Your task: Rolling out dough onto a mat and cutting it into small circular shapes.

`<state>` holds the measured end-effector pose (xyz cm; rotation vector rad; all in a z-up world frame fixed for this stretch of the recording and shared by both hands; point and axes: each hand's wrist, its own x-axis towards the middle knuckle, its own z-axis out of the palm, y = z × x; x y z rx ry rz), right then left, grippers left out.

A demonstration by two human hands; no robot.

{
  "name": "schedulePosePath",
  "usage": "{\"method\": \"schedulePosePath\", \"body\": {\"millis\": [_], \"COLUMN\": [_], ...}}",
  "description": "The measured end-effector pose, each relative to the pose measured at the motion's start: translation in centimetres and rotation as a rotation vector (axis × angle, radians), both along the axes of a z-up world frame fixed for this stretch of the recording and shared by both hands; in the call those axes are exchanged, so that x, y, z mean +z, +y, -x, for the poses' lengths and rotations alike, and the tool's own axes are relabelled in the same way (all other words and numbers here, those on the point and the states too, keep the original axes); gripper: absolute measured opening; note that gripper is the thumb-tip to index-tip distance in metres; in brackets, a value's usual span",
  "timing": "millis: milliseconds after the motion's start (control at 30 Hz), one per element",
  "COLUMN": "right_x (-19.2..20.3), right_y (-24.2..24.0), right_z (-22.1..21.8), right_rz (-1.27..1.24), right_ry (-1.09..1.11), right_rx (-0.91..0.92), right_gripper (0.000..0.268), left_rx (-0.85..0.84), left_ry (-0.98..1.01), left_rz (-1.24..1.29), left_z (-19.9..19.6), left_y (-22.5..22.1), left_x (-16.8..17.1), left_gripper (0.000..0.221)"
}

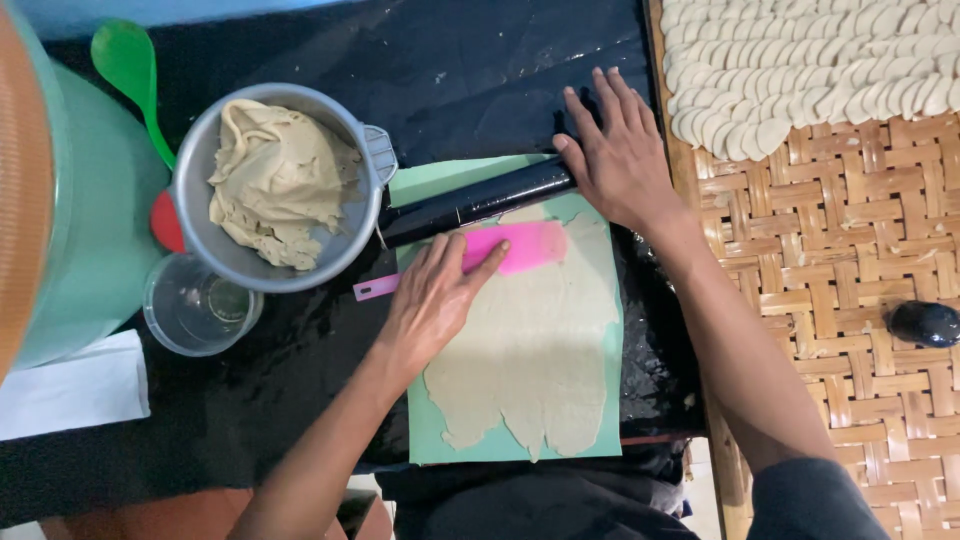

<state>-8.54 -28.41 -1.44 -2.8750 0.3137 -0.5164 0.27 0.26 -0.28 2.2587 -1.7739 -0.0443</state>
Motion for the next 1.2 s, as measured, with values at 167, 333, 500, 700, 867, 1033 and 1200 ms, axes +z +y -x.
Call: {"method": "schedulePosePath", "body": {"millis": [167, 333, 500, 700, 867, 1033, 1200], "right_x": [0.0, -0.2, 0.1, 5.0, 4.6, 7.1, 8.6], "right_y": [0.1, 0.0, 0.2, 0.7, 0.3, 1.2, 2.6], "right_z": [0.0, -0.1, 0.3, 2.6, 3.7, 4.7, 7.3], "right_rz": [0.008, 0.022, -0.015, -0.282, -0.184, -0.072, 0.033], "right_ry": [0.002, -0.013, -0.016, 0.09, 0.21, 0.206, 0.208], "right_rx": [-0.008, -0.004, 0.008, 0.162, 0.17, 0.163, 0.059], "right_gripper": [0.053, 0.052, 0.054, 0.061, 0.056, 0.054, 0.053], "left_rx": [-0.003, 0.013, 0.257, 0.629, 0.753, 0.786, 0.508], "left_ry": [-0.028, -0.077, -0.059, -0.161, -0.227, -0.333, -0.137], "left_rz": [0.012, 0.021, 0.194, 0.248, 0.198, 0.245, 0.518], "left_z": [-0.6, -0.1, 0.1, -2.1, -3.4, -3.0, 0.1], "left_y": [0.7, 2.0, 4.6, 8.8, 10.2, 9.0, 5.7], "left_x": [1.0, 3.4, 7.6, 8.3, 5.8, 7.0, 7.4], "left_gripper": [0.072, 0.072, 0.063, 0.051, 0.047, 0.045, 0.037]}}
